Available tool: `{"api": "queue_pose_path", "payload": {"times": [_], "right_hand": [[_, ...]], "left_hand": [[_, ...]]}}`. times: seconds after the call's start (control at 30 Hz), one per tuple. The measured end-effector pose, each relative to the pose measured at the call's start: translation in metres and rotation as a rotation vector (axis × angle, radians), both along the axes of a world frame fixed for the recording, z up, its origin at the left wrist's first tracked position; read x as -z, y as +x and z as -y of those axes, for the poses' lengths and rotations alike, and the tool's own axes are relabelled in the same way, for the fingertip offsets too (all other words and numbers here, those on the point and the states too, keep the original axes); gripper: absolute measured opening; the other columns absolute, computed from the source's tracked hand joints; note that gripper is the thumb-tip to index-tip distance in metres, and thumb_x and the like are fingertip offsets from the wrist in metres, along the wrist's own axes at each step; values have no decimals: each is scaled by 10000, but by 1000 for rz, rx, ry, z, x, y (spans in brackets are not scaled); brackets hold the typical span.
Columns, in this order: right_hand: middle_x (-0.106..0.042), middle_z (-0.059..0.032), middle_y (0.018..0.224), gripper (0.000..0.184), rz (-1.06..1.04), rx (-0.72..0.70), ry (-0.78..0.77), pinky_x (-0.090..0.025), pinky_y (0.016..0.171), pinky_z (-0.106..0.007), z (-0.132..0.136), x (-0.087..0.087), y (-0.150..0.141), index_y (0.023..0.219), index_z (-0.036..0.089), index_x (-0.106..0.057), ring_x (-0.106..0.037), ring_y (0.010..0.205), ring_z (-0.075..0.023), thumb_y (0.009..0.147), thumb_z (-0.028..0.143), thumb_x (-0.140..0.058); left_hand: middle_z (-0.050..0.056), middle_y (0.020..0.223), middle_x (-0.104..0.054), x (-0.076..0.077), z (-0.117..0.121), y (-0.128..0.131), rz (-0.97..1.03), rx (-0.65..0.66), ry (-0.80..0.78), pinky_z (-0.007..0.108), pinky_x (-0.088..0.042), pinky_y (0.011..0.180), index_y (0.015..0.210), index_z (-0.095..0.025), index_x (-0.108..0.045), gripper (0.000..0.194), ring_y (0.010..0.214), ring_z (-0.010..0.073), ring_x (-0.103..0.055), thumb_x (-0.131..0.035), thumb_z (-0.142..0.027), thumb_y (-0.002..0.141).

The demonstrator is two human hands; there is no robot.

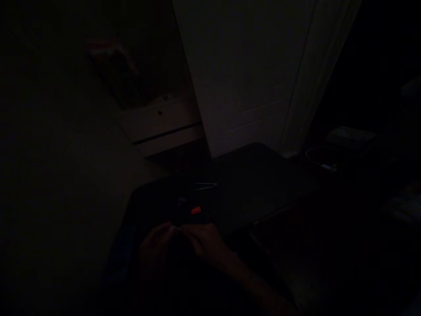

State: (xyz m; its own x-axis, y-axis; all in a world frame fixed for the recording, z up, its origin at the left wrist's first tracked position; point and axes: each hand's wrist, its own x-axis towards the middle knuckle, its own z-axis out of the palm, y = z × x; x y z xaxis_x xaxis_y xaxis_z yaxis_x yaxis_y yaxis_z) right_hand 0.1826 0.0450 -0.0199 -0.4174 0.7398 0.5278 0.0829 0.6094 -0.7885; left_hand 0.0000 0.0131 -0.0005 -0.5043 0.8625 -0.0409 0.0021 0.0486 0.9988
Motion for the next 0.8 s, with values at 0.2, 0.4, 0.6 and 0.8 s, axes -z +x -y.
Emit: {"api": "queue_pose_path", "payload": {"times": [0.2,0.4,0.6,0.8], "right_hand": [[-778,-48,1257,380,78,-34,21,-603,962,-313,0,-3,4,1357,265,-703,-774,1090,-221,1039,160,-524],[-803,-58,1167,414,165,-24,64,-597,869,-279,-1,2,4,1382,266,-674,-788,983,-210,1022,132,-518],[-814,-68,1079,431,218,-13,107,-587,794,-263,-1,-2,6,1382,246,-668,-786,883,-204,999,110,-524],[-806,-78,1132,392,180,-10,106,-595,833,-280,-2,0,6,1350,229,-686,-788,944,-213,1011,126,-518]], "left_hand": [[110,873,-843,-7,2,5,-29,-24,10,406,-672,781,870,-163,-819,384,869,322,-813,-921,-390,579],[110,858,-846,-3,0,3,-1,-27,-17,392,-675,767,882,-161,-829,387,840,312,-817,-933,-365,571],[108,878,-846,-5,1,3,-8,-21,-31,391,-672,793,894,-160,-827,391,859,308,-816,-929,-369,580],[97,874,-840,-1,0,3,8,-49,-26,396,-662,823,884,-157,-811,387,865,295,-810,-928,-361,577]]}}
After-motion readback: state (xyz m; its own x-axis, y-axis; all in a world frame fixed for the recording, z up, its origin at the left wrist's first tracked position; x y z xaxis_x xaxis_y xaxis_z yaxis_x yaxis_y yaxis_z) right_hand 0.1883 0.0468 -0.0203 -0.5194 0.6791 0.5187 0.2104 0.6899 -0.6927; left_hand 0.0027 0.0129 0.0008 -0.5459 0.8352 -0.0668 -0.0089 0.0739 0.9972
